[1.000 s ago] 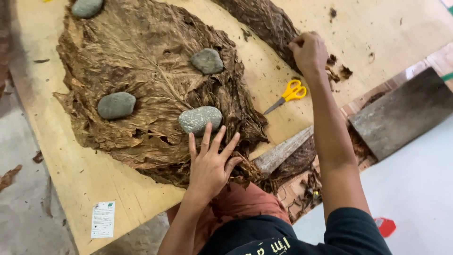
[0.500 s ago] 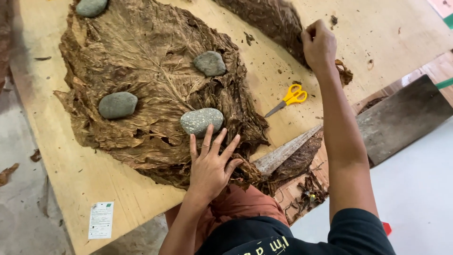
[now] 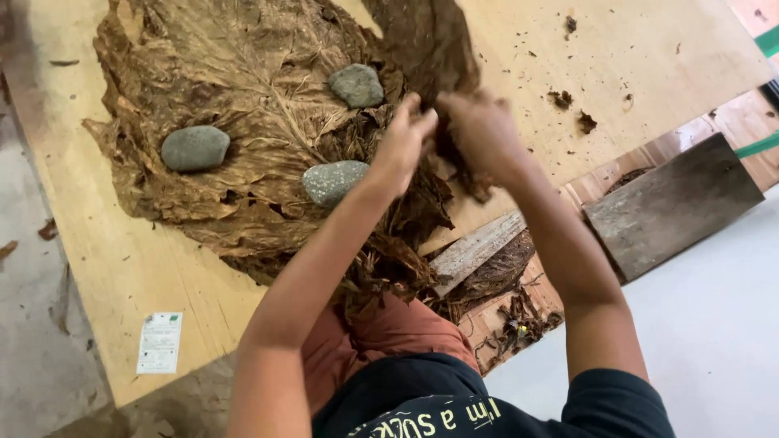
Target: Spreading out and flattening large dried leaves on a wooden board using stones as weights and smoothing tools
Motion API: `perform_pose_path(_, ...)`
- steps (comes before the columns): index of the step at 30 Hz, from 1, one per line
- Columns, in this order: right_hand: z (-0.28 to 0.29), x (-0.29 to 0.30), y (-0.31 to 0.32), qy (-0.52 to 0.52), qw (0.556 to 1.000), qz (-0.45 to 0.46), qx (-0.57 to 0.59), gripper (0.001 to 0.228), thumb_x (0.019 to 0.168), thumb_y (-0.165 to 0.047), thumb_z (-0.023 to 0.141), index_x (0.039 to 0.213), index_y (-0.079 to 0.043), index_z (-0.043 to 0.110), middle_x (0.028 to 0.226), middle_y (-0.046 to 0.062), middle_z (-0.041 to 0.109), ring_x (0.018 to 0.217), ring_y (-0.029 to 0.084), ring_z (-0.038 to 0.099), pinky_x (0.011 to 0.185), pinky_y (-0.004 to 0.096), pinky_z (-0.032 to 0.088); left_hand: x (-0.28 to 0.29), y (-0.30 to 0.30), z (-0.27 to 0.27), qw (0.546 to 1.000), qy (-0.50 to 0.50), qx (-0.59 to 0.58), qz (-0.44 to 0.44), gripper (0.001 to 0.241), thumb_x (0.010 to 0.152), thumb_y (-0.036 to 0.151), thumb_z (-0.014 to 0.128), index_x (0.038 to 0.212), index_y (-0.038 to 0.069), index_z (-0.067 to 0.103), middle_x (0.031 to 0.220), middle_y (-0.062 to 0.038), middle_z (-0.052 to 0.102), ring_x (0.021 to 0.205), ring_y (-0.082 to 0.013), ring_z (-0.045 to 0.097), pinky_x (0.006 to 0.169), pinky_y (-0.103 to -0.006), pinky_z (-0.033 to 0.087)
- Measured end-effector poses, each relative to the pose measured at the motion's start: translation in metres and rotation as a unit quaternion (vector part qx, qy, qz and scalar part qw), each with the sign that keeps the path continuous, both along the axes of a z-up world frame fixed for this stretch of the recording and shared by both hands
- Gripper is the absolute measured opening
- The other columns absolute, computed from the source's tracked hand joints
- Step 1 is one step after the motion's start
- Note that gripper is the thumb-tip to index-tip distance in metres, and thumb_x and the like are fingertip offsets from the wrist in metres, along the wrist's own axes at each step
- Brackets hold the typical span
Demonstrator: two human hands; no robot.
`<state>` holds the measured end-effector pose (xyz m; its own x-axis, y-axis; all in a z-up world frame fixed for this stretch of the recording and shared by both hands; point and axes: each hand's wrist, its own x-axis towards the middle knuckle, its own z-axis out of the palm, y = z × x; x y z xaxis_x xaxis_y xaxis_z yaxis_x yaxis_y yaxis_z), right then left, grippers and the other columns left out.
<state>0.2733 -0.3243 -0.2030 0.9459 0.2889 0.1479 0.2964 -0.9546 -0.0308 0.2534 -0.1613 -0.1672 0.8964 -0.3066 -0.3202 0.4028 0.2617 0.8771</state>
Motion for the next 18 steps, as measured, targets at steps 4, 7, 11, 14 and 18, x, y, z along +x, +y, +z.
perform_pose_path(4, 0.005, -0.032, 0.012, 0.039, 0.994, 0.093, 0.051, 0.048, 0.097, -0.015, 0.048, 0.143, -0.004, 0.038, 0.136, 0.027, 0.05, 0.121, 0.04, 0.051, 0.093, 0.052, 0.041, 0.06, -0.004, -0.065, 0.993, -0.016, 0.101, 0.051, 0.064, 0.103, 0.022, 0.042, 0.15, 0.003, 0.003, 0.138, -0.032, 0.034, 0.133, -0.0457, 0.036, 0.109, -0.0572, 0.034)
perform_pose_path(7, 0.006, -0.035, 0.006, 0.004, 0.958, 0.212, 0.192, 0.036, 0.099, -0.014, 0.048, 0.132, -0.003, 0.053, 0.136, 0.032, 0.047, 0.117, 0.051, 0.05, 0.092, 0.056, 0.044, 0.077, -0.007, -0.098, 0.955, -0.077, 0.284, 0.03, 0.09, 0.091, 0.057, 0.058, 0.149, 0.007, 0.011, 0.134, -0.03, 0.042, 0.126, -0.0417, 0.049, 0.098, -0.0568, 0.046)
perform_pose_path(11, -0.006, -0.015, -0.005, -0.071, 0.918, 0.161, 0.355, 0.022, 0.092, -0.019, 0.069, 0.109, -0.006, 0.068, 0.109, 0.02, 0.063, 0.097, 0.039, 0.061, 0.079, 0.045, 0.051, 0.06, -0.001, -0.069, 0.931, -0.09, 0.354, 0.032, 0.088, 0.088, 0.051, 0.06, 0.145, -0.003, 0.019, 0.13, -0.034, 0.046, 0.119, -0.0446, 0.054, 0.089, -0.057, 0.052)
perform_pose_path(14, -0.018, 0.014, -0.009, -0.089, 0.886, 0.004, 0.454, 0.045, 0.088, -0.029, 0.081, 0.119, -0.005, 0.058, 0.101, 0.016, 0.061, 0.085, 0.028, 0.063, 0.068, 0.036, 0.056, 0.047, 0.004, -0.047, 0.945, -0.103, 0.308, 0.047, 0.072, 0.092, 0.039, 0.06, 0.138, -0.005, 0.029, 0.127, -0.035, 0.048, 0.116, -0.0472, 0.055, 0.087, -0.058, 0.052)
perform_pose_path(18, -0.037, 0.046, 0.0, 0.088, 0.853, -0.077, 0.508, 0.036, 0.089, -0.049, 0.077, 0.098, -0.015, 0.068, 0.074, 0.0, 0.066, 0.065, 0.012, 0.065, 0.052, 0.03, 0.052, 0.064, 0.004, -0.094, 0.962, -0.083, 0.251, 0.067, 0.057, 0.083, 0.049, 0.073, 0.118, 0.011, 0.049, 0.114, -0.016, 0.061, 0.106, -0.033, 0.063, 0.08, -0.0486, 0.057)
